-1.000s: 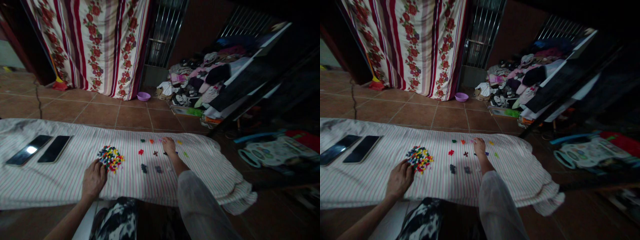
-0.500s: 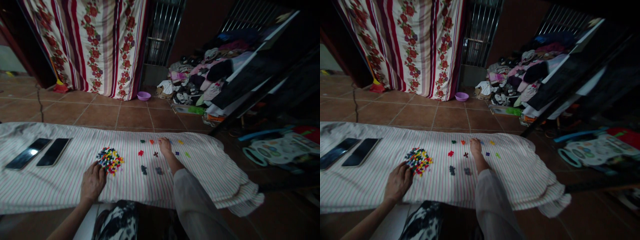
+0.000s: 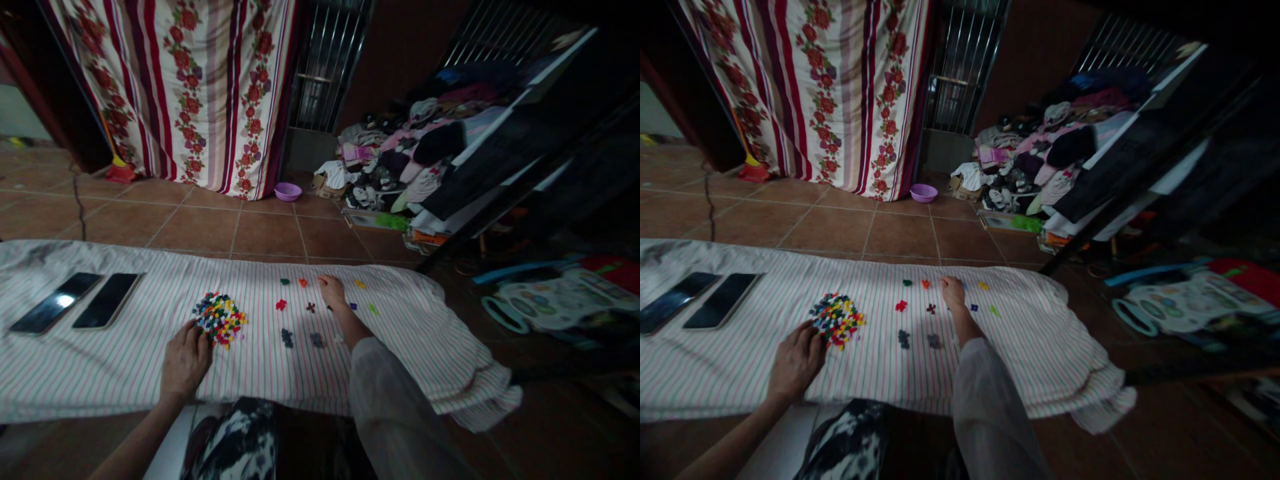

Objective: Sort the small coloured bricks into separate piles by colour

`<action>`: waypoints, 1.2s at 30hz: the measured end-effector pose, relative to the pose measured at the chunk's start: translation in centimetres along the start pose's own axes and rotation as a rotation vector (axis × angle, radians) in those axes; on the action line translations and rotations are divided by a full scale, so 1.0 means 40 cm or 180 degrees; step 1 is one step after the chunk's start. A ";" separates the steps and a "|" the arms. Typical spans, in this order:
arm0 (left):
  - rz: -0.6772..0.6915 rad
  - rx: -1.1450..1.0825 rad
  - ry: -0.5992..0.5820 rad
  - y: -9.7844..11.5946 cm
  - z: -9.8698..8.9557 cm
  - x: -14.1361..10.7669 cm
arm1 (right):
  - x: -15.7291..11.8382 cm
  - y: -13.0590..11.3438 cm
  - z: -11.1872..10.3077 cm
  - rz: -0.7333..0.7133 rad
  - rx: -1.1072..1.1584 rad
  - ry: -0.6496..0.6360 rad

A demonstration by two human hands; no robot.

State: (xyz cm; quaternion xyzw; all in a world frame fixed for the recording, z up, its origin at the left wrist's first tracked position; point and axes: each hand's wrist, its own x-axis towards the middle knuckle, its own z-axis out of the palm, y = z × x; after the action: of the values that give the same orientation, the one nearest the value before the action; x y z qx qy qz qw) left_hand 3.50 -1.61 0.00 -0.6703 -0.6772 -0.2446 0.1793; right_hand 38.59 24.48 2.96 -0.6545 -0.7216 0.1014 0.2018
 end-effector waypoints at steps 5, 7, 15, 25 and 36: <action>0.0296 0.0462 0.0028 -0.002 -0.003 -0.001 | 0.003 0.000 -0.014 0.0314 0.0228 0.0157; 0.0267 0.0425 0.0010 -0.003 0.000 -0.002 | 0.003 -0.005 -0.022 0.0323 0.0330 0.0277; -0.0409 -0.0355 -0.0021 -0.001 0.012 -0.002 | -0.070 -0.138 0.000 -0.0322 0.1209 0.0592; -0.0755 -0.0566 -0.0092 0.002 0.008 0.003 | -0.334 -0.376 0.131 -0.1324 0.1282 -0.0781; -0.0761 -0.0688 -0.0085 0.006 0.000 0.007 | -0.467 -0.397 0.161 -0.1465 0.0921 -0.0315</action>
State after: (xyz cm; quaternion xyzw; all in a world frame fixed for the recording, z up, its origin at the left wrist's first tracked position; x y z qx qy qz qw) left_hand 3.73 -1.37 0.18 -0.6035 -0.7242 -0.3267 0.0666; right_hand 22.66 4.89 0.76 -0.4319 -0.8383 0.1868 0.2755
